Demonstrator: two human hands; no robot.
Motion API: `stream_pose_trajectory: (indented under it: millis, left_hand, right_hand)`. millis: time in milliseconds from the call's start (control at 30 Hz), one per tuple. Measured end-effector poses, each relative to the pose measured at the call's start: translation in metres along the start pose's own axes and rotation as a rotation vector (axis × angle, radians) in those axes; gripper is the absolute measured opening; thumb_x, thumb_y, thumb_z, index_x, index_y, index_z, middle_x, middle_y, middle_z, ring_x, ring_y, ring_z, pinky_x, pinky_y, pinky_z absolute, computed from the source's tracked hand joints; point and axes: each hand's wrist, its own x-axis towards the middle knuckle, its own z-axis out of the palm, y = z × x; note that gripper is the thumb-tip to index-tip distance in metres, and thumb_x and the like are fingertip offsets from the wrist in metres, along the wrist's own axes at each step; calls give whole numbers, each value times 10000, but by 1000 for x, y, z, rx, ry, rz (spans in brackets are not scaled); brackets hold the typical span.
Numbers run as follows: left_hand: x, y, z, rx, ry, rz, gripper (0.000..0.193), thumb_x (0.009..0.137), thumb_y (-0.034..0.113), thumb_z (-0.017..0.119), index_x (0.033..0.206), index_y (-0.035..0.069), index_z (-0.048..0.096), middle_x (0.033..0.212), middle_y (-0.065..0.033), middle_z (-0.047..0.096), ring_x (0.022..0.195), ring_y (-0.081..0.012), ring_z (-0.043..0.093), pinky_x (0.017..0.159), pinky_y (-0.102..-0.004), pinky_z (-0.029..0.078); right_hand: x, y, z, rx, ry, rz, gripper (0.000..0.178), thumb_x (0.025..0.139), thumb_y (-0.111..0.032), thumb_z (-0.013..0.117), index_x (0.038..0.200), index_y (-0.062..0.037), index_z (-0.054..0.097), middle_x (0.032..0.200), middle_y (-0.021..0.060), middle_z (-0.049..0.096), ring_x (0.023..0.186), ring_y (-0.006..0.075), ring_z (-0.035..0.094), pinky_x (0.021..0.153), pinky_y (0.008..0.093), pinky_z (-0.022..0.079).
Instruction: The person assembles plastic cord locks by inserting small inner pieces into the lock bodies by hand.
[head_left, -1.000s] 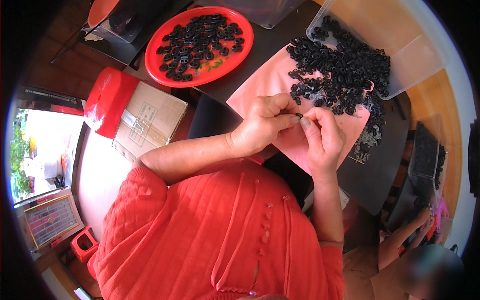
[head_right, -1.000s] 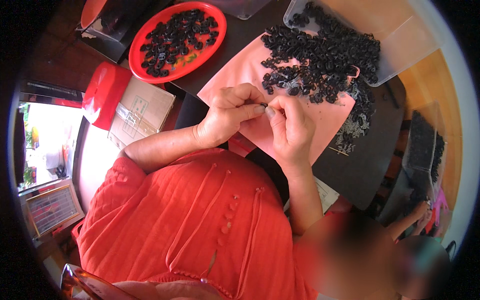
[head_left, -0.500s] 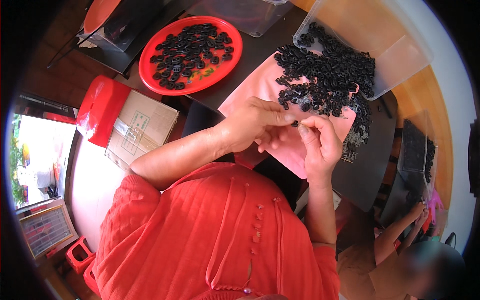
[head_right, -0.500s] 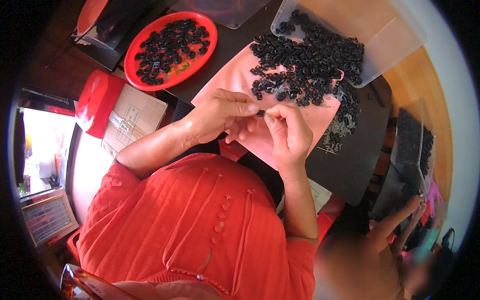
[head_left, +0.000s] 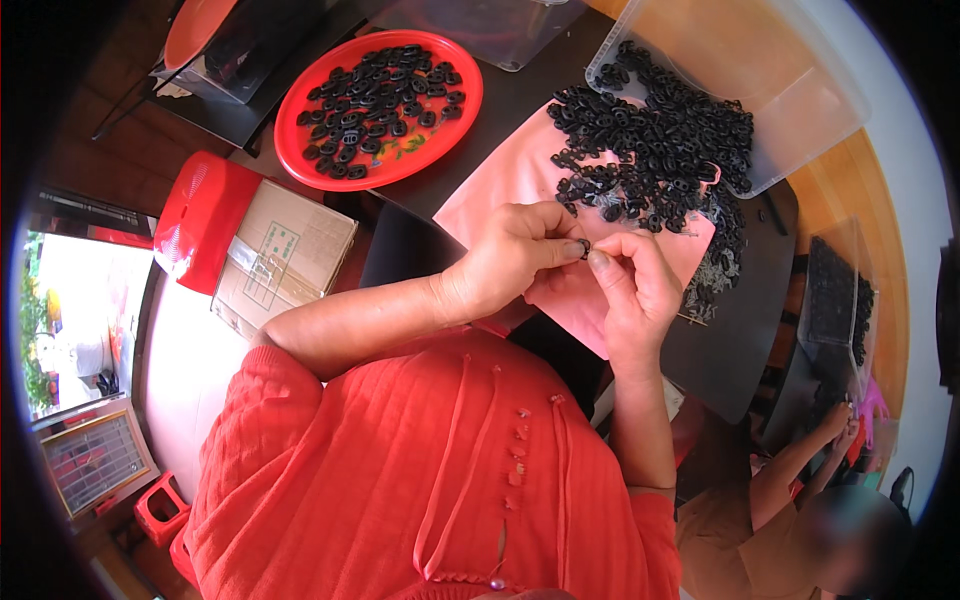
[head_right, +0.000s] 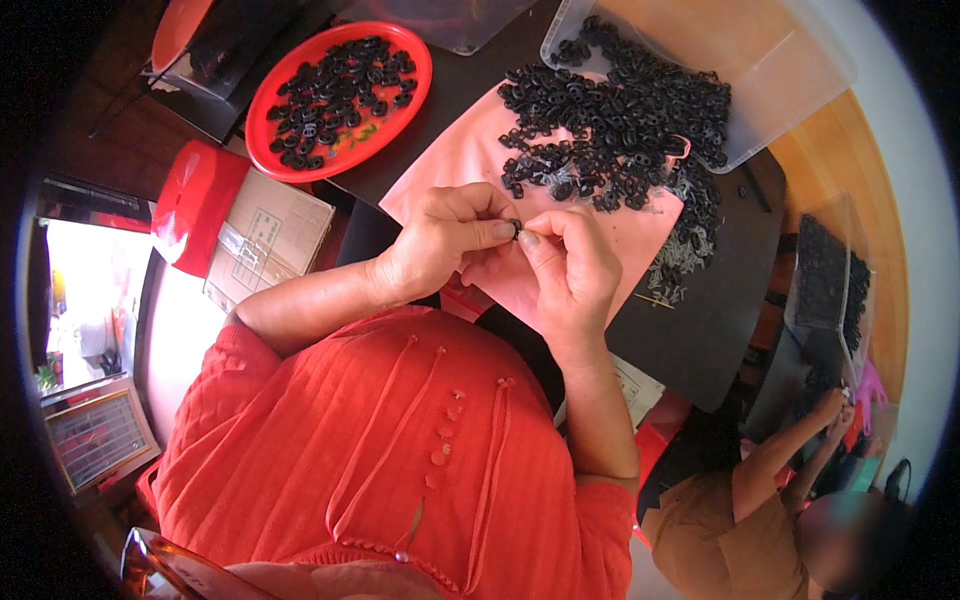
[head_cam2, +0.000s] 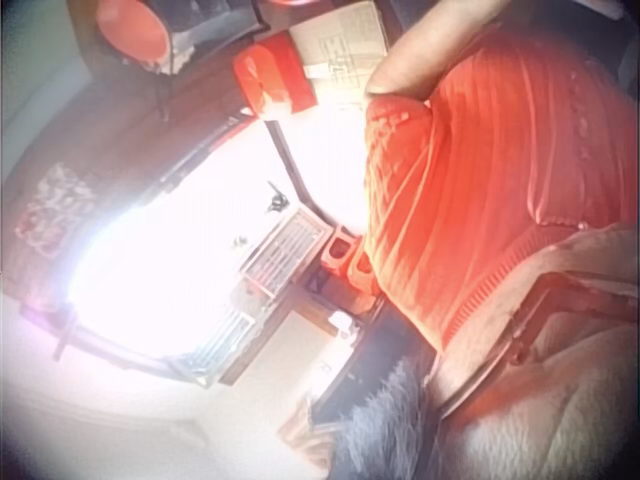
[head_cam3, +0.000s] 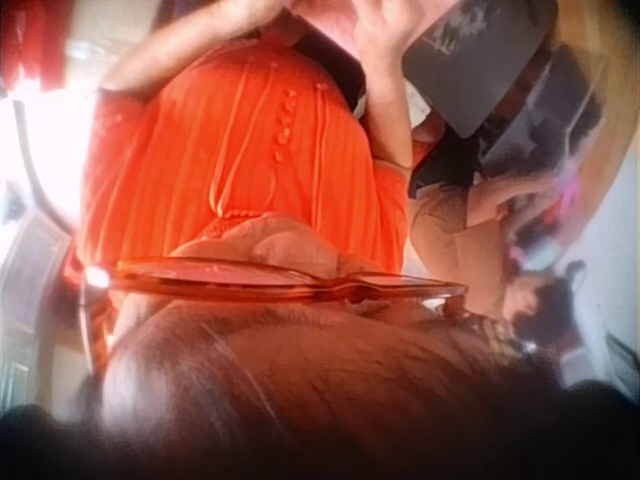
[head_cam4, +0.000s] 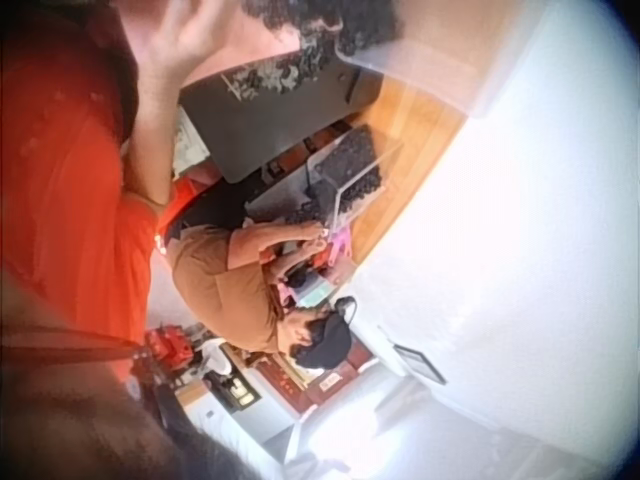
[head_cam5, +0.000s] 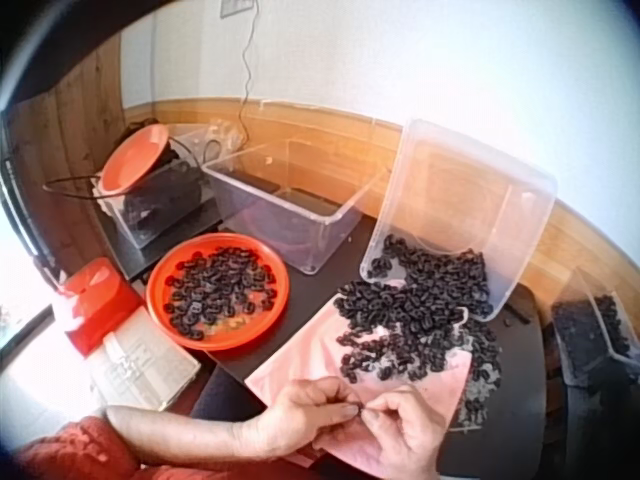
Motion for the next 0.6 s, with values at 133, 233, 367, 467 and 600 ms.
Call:
stream_pose_trajectory:
  millis: [133,233,367,467,600]
  left_hand:
    - [-4,-9,4,54,99,54,77,982,74,628,1000,1,645,763,-18,634,560,-51,541,454,-208,419]
    - [-3,-11,5,0,117,57,54,977,60,632,1005,17,648,786,-3,630,593,-43,539,484,-199,416]
    - [2,-8,0,35,109,150,73,976,61,621,1005,-3,640,795,-14,627,669,-69,578,571,-224,461]
    - [1,-3,-18,128,131,183,93,975,70,616,1000,-19,628,786,-27,620,690,-92,594,623,-251,492]
    - [3,-3,-23,187,140,194,114,976,85,617,1018,-20,615,785,-25,613,677,-93,596,632,-259,498]
  right_hand:
    - [-14,2,19,-24,92,80,83,907,36,675,897,-5,603,809,34,589,670,117,533,615,254,446]
    - [-19,4,24,6,152,128,79,917,28,677,904,-13,611,789,21,582,676,100,526,611,246,440]
    - [3,-2,3,7,24,173,59,929,-18,688,893,-5,643,794,0,597,694,79,527,618,244,442]
    - [41,0,-26,-155,-97,175,43,920,-46,687,902,-9,676,804,56,645,712,136,599,666,272,470]
    - [104,54,-39,-663,-84,-20,127,924,-128,655,1040,-109,705,983,109,684,884,313,668,768,419,526]
